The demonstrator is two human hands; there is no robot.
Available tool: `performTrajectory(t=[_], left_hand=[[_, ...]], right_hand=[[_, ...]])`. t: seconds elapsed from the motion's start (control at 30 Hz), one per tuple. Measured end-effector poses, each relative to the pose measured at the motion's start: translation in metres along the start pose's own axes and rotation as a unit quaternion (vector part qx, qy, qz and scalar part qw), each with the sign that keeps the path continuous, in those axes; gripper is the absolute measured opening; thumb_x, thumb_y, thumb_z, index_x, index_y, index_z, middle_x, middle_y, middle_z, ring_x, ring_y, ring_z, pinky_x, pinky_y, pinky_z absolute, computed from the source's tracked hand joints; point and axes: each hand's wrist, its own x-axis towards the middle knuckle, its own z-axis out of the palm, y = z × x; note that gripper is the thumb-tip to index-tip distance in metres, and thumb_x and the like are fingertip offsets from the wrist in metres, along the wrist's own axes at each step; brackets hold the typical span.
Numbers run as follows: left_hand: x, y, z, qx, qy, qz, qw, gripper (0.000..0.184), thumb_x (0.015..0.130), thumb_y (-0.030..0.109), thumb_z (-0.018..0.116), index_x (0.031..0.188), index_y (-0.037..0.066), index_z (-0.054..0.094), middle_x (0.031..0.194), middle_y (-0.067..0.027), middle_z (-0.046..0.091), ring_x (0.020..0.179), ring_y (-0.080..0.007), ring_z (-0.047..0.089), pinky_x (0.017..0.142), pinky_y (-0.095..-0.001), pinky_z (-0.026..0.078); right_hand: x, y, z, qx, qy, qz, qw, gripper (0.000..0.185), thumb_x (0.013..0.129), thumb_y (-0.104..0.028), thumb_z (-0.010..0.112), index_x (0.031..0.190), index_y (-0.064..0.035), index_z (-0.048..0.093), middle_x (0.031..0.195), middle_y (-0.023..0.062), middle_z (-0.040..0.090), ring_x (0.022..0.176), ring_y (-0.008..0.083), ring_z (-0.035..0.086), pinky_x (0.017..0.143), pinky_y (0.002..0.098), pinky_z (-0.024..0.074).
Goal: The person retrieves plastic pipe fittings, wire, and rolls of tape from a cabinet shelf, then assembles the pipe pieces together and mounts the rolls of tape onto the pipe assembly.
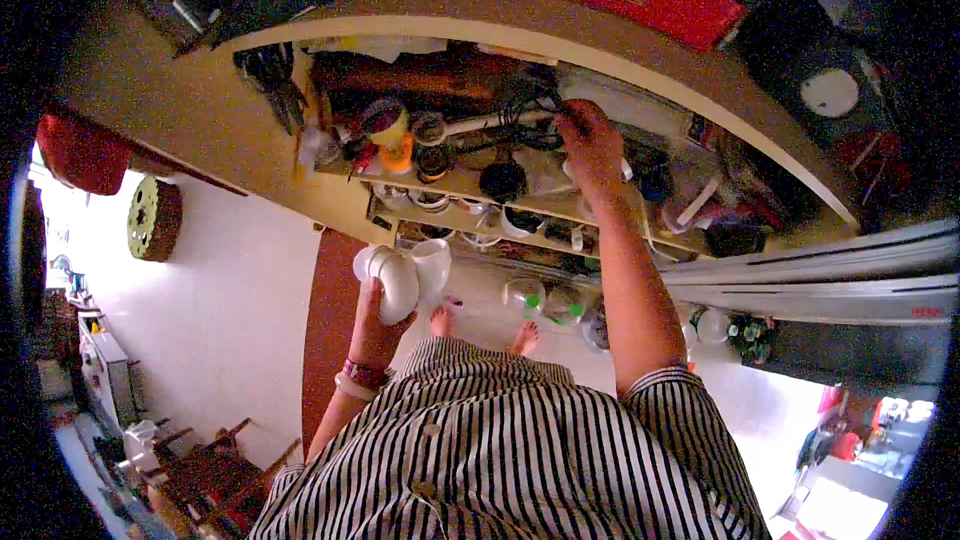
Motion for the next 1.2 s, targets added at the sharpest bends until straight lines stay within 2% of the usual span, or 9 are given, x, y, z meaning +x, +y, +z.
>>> performTrajectory(t=[0.1,0.2,0.27,0.5,0.57,0.73,0.97,1.1,1.2], left_hand=[[-0.004,0.001,0.007,-0.019,-0.033,-0.031,0.999,0.056,0.097,0.046,0.050,0.142,0.014,0.037,0.135,-0.0075,0.047,0.118,-0.0248,0.049,0.093,-0.0419,0.048],[-0.017,0.008,0.019,0.069,-0.098,0.084,0.989,0.053,0.097,0.046,0.051,0.139,0.014,0.041,0.131,-0.0094,0.051,0.114,-0.0273,0.053,0.097,-0.0467,0.047],[-0.021,0.025,0.035,-0.099,-0.089,-0.053,0.990,0.049,0.101,0.046,0.045,0.139,0.014,0.043,0.131,-0.0056,0.054,0.119,-0.0225,0.054,0.100,-0.0481,0.046],[-0.022,0.041,0.062,-0.162,-0.124,-0.044,0.978,0.048,0.101,0.046,0.044,0.138,0.015,0.043,0.127,-0.0082,0.056,0.112,-0.0260,0.056,0.100,-0.0491,0.046],[-0.019,0.037,0.058,-0.200,-0.143,-0.060,0.967,0.047,0.101,0.046,0.045,0.136,0.015,0.044,0.124,-0.0079,0.058,0.110,-0.0256,0.057,0.097,-0.0474,0.048],[-0.033,0.043,0.067,-0.222,-0.124,-0.063,0.965,0.045,0.099,0.045,0.049,0.132,0.013,0.048,0.119,-0.0079,0.060,0.104,-0.0242,0.058,0.090,-0.0426,0.051],[-0.025,0.031,0.032,-0.243,-0.060,-0.055,0.967,0.046,0.095,0.045,0.057,0.127,0.012,0.051,0.116,-0.0086,0.060,0.101,-0.0245,0.058,0.085,-0.0387,0.051],[-0.017,0.024,0.023,-0.225,-0.024,-0.026,0.974,0.045,0.094,0.045,0.059,0.126,0.013,0.052,0.116,-0.0093,0.059,0.101,-0.0252,0.057,0.084,-0.0390,0.051],[-0.016,0.024,0.015,-0.225,-0.014,-0.040,0.973,0.045,0.095,0.045,0.057,0.127,0.014,0.052,0.116,-0.0096,0.059,0.102,-0.0252,0.057,0.083,-0.0382,0.052]], right_hand=[[-0.020,-0.038,-0.029,0.112,-0.040,0.116,0.986,0.020,0.093,-0.020,0.062,0.105,-0.0033,0.064,0.076,0.0003,0.060,0.054,0.0059,0.048,0.049,0.0221,0.0388],[-0.053,-0.057,-0.046,0.114,-0.043,0.123,0.985,0.022,0.094,-0.023,0.062,0.104,-0.0029,0.064,0.076,-0.0001,0.060,0.053,0.0060,0.050,0.047,0.0215,0.0411],[-0.075,-0.072,-0.052,0.129,-0.046,0.128,0.982,0.024,0.095,-0.025,0.062,0.103,-0.0025,0.064,0.077,-0.0001,0.060,0.053,0.0066,0.050,0.047,0.0217,0.0426],[-0.130,-0.120,-0.062,0.246,-0.053,0.201,0.947,0.033,0.095,-0.035,0.057,0.090,-0.0040,0.064,0.075,0.0033,0.062,0.053,0.0091,0.053,0.048,0.0237,0.0467],[-0.137,-0.118,-0.069,0.370,-0.086,0.254,0.889,0.031,0.094,-0.034,0.056,0.090,-0.0049,0.064,0.075,0.0035,0.063,0.056,0.0105,0.055,0.052,0.0256,0.0484],[-0.151,-0.123,-0.075,0.322,-0.041,0.267,0.908,0.028,0.095,-0.033,0.056,0.092,-0.0065,0.064,0.080,0.0016,0.064,0.068,0.0099,0.058,0.059,0.0275,0.0483],[-0.132,-0.098,-0.079,0.112,-0.141,0.178,0.968,0.033,0.098,-0.040,0.053,0.099,-0.0078,0.063,0.088,-0.0003,0.064,0.083,0.0079,0.059,0.074,0.0256,0.0500],[-0.083,-0.078,-0.042,0.196,-0.136,0.171,0.956,0.033,0.097,-0.040,0.055,0.107,-0.0091,0.063,0.094,0.0009,0.064,0.084,0.0086,0.059,0.074,0.0262,0.0502],[-0.040,-0.047,-0.005,0.202,-0.034,0.165,0.965,0.029,0.097,-0.032,0.059,0.116,-0.0102,0.061,0.099,0.0019,0.063,0.085,0.0102,0.059,0.072,0.0285,0.0511]])
